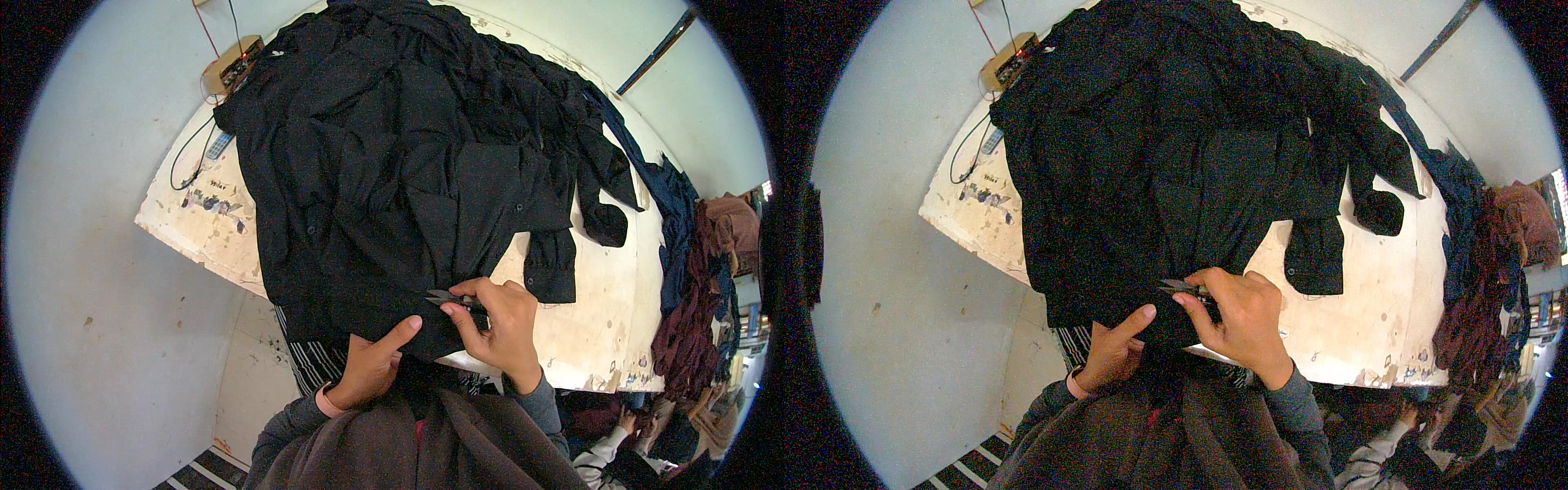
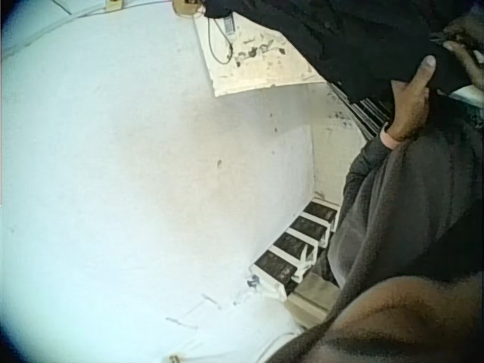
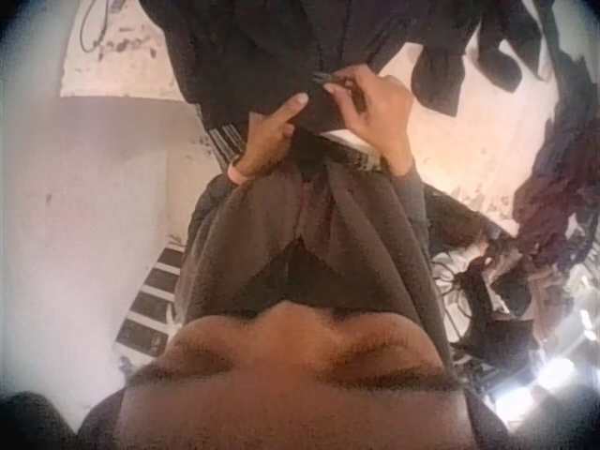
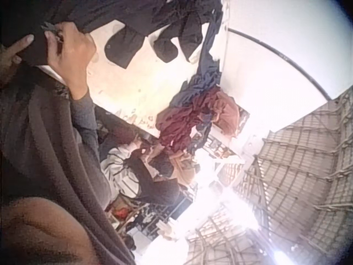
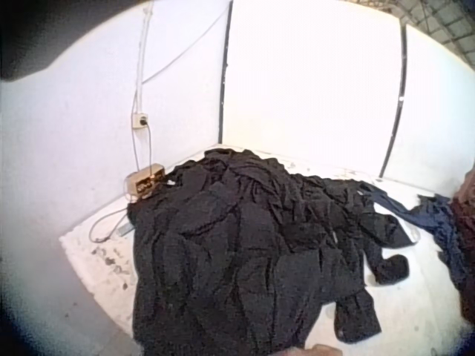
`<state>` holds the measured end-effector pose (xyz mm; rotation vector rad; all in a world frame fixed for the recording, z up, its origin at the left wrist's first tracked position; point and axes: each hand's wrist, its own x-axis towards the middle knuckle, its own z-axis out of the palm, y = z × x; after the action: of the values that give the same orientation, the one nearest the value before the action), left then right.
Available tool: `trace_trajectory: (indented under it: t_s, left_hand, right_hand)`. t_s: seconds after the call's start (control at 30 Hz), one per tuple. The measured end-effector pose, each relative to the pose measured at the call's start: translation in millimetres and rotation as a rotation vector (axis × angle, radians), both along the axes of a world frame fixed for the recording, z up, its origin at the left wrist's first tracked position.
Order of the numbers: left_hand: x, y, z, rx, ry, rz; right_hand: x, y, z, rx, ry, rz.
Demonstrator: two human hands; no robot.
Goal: The person uses shears to cut a black jacket laid on a white table. They repeatedly lift and reposition the jacket, cut along seams and edges, and remove small fabric pieces. The jacket is handled one at a time, with frequent adjustments to access different areas.
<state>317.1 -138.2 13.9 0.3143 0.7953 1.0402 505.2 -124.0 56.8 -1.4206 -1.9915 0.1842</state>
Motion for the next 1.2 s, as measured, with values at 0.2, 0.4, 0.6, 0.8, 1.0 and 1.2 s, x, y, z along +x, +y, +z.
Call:
trace_trajectory:
  t_s: [0.2, 0.4, 0.6, 0.8, 1.0, 1.2]
  left_hand:
    - [-2.0, -0.1, -3.2, 0.000, 0.016, -0.019]
    - [-0.9, 0.5, 0.4, -0.005, -0.010, -0.038]
    - [-0.6, -2.3, -12.0, 0.139, 0.017, -0.045]
    - [1.2, -1.5, -3.6, 0.067, 0.069, -0.050]
    - [2.2, -2.3, -1.4, 0.052, 0.070, -0.032]
    - [-13.8, -8.1, -20.8, -0.081, 0.060, -0.135]
  right_hand:
    - [4.8, 6.6, -5.3, -0.091, 0.126, 0.040]
    - [5.3, 11.7, -14.1, -0.114, 0.227, 0.061]
    - [3.6, 10.9, -11.8, -0.007, 0.068, 0.055]
    - [-3.2, 12.0, -4.9, 0.044, 0.011, 0.040]
    - [-5.7, 11.5, -12.9, 0.107, -0.045, 0.059]
    - [-5.2, 12.1, -18.7, -0.143, 0.167, 0.046]
